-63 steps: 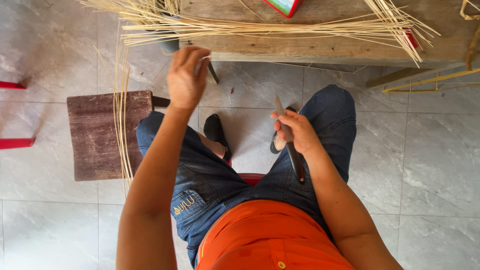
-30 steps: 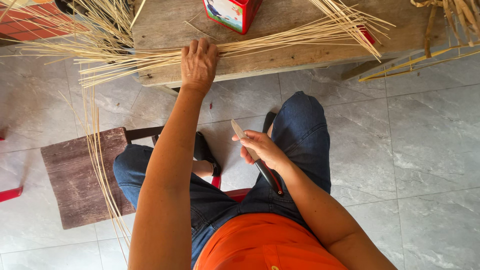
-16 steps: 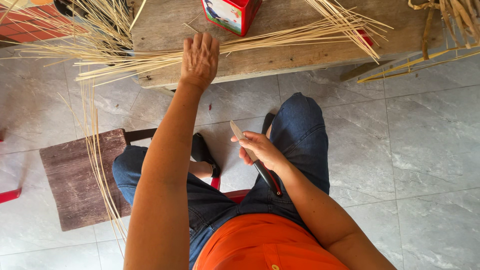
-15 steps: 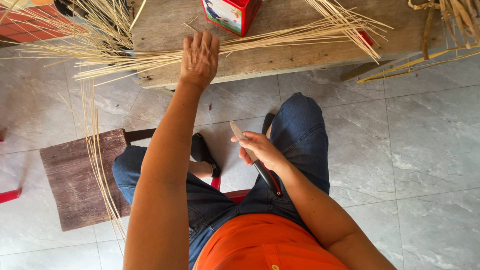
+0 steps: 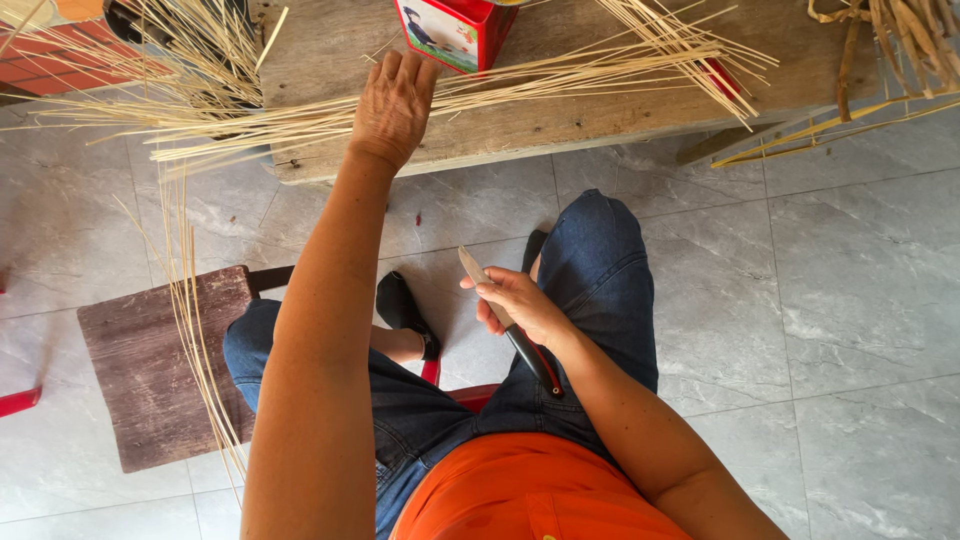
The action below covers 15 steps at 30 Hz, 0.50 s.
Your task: The person sits and repeatedly shaves thin bamboo strips using a knife, holding each strip with the left hand and drawing the blade along its length with the right hand. Finished strips are placed on a small wooden stool to the left.
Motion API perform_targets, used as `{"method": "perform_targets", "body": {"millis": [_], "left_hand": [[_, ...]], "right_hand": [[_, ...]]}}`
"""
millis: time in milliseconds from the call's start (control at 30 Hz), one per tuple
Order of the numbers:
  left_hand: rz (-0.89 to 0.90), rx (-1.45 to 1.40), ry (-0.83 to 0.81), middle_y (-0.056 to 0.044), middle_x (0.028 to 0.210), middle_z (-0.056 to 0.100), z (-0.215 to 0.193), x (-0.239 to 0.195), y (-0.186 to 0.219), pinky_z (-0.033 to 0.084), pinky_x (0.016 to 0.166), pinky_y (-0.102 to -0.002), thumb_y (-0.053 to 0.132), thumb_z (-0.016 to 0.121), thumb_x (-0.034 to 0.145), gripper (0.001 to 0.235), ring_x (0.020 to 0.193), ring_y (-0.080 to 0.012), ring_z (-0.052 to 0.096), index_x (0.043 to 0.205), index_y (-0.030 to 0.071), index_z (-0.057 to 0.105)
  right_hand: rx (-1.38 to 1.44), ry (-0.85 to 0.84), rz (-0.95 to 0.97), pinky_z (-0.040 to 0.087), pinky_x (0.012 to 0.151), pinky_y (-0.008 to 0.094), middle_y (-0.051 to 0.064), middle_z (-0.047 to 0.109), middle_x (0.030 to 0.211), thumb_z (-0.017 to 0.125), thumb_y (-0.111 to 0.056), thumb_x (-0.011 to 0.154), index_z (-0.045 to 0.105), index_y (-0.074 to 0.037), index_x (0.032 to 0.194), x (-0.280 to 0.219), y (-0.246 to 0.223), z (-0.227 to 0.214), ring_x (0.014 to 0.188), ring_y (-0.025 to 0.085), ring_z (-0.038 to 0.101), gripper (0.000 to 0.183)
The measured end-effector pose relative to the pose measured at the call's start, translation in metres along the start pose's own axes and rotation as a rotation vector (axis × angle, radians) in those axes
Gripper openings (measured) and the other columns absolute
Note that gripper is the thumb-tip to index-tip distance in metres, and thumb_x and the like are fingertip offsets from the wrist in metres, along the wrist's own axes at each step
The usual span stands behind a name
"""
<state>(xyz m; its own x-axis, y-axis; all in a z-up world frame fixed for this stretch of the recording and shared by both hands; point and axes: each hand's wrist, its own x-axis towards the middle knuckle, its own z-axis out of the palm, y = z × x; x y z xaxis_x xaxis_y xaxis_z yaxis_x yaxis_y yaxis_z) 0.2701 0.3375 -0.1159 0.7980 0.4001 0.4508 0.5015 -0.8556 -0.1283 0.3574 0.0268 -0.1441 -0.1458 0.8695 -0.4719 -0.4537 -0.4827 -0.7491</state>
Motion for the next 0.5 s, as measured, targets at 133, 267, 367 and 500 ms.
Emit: {"method": "perform_targets", "body": {"millis": [133,267,367,500], "left_hand": [[0.03,-0.091,0.063,-0.008,0.103,0.056,-0.008,0.004,0.0,0.051,0.088,-0.039,0.01,0.065,0.099,0.008,0.095,-0.0241,0.057,0.106,0.01,0.06],[-0.013,-0.15,0.141,-0.007,0.096,0.059,-0.013,0.01,0.006,0.051,0.084,-0.04,0.012,0.069,0.1,0.007,0.089,-0.0241,0.061,0.101,0.009,0.063],[-0.038,-0.186,0.177,-0.004,0.093,0.062,-0.015,0.014,0.007,0.051,0.087,-0.041,0.013,0.072,0.099,0.008,0.088,-0.0231,0.063,0.102,0.012,0.065],[-0.096,-0.207,0.269,-0.004,0.093,0.065,-0.018,0.026,0.005,0.049,0.099,-0.045,0.016,0.074,0.102,0.008,0.089,-0.0205,0.065,0.099,0.013,0.067]], "right_hand": [[0.015,0.002,0.024,0.047,0.043,0.024,0.005,0.065,0.07,0.057,-0.022,0.103,0.062,0.001,0.131,-0.001,0.001,-0.001,0.051,0.01,0.061,0.037],[0.017,-0.004,0.021,0.047,0.042,0.024,0.005,0.065,0.07,0.056,-0.023,0.103,0.062,0.001,0.13,0.001,-0.001,-0.001,0.051,0.01,0.061,0.037],[0.022,0.002,0.027,0.047,0.043,0.024,0.006,0.065,0.07,0.057,-0.023,0.103,0.062,0.001,0.13,0.0,0.0,-0.001,0.051,0.01,0.061,0.036],[0.026,0.003,0.013,0.047,0.043,0.024,0.006,0.065,0.07,0.057,-0.023,0.103,0.062,0.0,0.13,-0.001,0.0,-0.002,0.051,0.01,0.061,0.036]]}}
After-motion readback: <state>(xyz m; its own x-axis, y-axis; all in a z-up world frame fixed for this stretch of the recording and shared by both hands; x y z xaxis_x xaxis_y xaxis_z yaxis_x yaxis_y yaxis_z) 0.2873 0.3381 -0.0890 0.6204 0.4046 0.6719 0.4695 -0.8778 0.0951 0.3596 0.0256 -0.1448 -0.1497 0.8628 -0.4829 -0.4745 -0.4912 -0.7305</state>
